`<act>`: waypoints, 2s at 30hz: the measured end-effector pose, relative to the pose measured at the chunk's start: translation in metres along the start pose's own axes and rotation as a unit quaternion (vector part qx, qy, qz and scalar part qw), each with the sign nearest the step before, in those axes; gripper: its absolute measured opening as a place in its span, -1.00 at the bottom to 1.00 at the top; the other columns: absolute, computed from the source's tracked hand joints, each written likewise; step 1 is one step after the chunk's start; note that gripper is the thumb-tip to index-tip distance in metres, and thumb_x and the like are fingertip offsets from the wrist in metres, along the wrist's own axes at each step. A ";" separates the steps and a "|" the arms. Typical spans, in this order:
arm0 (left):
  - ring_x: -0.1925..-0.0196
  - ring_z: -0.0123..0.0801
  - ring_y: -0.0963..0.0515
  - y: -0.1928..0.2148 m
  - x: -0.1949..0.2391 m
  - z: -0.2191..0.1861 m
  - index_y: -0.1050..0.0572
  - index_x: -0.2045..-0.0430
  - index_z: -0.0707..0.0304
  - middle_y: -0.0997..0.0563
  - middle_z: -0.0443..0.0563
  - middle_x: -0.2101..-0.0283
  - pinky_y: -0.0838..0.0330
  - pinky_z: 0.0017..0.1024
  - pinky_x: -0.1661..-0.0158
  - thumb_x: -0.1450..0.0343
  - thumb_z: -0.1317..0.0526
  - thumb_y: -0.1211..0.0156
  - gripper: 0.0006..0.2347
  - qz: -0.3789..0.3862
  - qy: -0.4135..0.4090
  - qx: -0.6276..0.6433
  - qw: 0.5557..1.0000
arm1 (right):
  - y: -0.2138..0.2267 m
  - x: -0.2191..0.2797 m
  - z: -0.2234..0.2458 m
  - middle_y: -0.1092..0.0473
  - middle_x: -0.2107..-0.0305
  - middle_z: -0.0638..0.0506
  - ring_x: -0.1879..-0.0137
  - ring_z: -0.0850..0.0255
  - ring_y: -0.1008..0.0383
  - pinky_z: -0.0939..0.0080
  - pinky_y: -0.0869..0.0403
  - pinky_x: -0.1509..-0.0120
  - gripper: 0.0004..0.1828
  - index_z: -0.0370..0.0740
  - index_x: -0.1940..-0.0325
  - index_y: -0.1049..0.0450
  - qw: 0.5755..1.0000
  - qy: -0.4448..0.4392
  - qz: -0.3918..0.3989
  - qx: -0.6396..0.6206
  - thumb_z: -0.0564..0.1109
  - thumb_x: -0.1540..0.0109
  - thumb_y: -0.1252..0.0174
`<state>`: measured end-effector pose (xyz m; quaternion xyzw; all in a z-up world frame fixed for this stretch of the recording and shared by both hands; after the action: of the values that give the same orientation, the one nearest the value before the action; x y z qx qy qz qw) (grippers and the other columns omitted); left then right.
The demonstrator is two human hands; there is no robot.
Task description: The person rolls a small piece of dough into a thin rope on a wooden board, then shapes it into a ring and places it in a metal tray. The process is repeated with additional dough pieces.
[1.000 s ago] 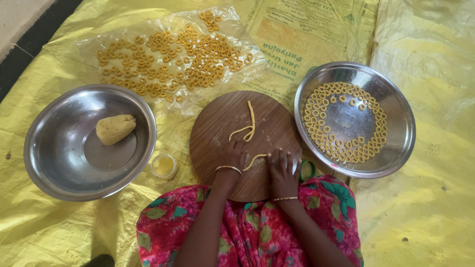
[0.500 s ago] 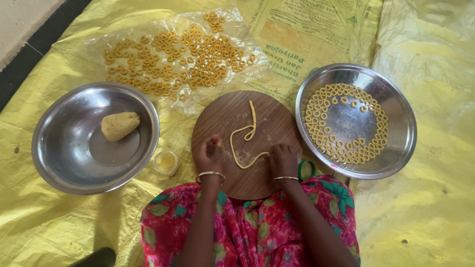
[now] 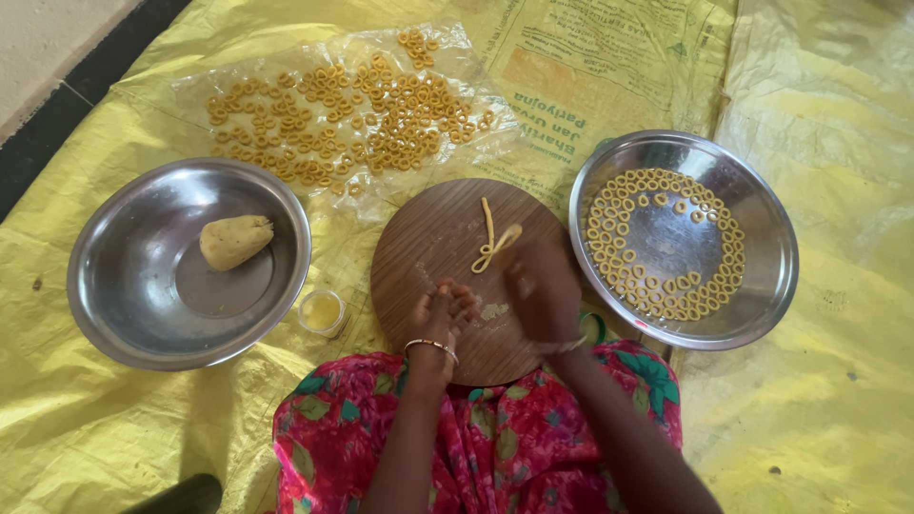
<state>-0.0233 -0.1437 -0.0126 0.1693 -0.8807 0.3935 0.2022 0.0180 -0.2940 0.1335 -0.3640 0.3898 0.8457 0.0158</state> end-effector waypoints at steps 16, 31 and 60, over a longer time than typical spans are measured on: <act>0.14 -0.29 -0.65 0.027 -0.066 0.047 -0.43 0.03 0.32 -0.63 0.09 0.16 -0.59 -0.36 0.18 -0.37 0.37 -0.31 -0.70 0.056 0.075 0.011 0.996 | -0.076 0.105 -0.033 -0.58 0.09 0.03 0.03 0.30 -0.58 0.29 -0.52 0.07 -0.79 -0.18 0.03 -0.59 0.767 -0.451 0.090 -0.449 -0.22 -0.24 -0.22; 0.19 -0.41 -0.67 0.009 -0.045 0.001 -0.48 0.08 0.40 -0.66 0.07 0.17 -0.60 -0.44 0.12 -0.40 0.33 -0.31 -0.75 0.044 0.008 -0.133 0.990 | -0.088 0.095 -0.055 -0.58 0.15 0.00 0.12 0.29 -0.56 0.27 -0.55 0.07 -0.75 -0.27 -0.03 -0.58 0.792 -0.449 0.056 -0.410 -0.23 -0.26 -0.21; 0.17 -0.45 -0.64 0.001 -0.048 -0.007 -0.52 0.08 0.34 -0.66 -0.01 0.19 -0.55 -0.47 0.12 -0.37 0.38 -0.30 -0.75 0.099 -0.143 -0.363 0.915 | -0.065 0.041 -0.043 -0.54 0.12 -0.06 -0.01 0.11 -0.58 0.13 -0.51 -0.12 -0.70 -0.22 -0.09 -0.53 0.928 -0.190 0.211 -0.242 -0.17 -0.27 -0.21</act>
<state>0.0189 -0.1314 -0.0323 0.0505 -0.9948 0.0359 0.0812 0.0339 -0.2883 0.0468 -0.0988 0.2311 0.9514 -0.1778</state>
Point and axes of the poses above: each hand's wrist, its own x-axis away from the middle knuckle, its own y-axis out of the back of the hand, z = x × y, the point moved 3 cm from there along -x, towards the middle knuckle
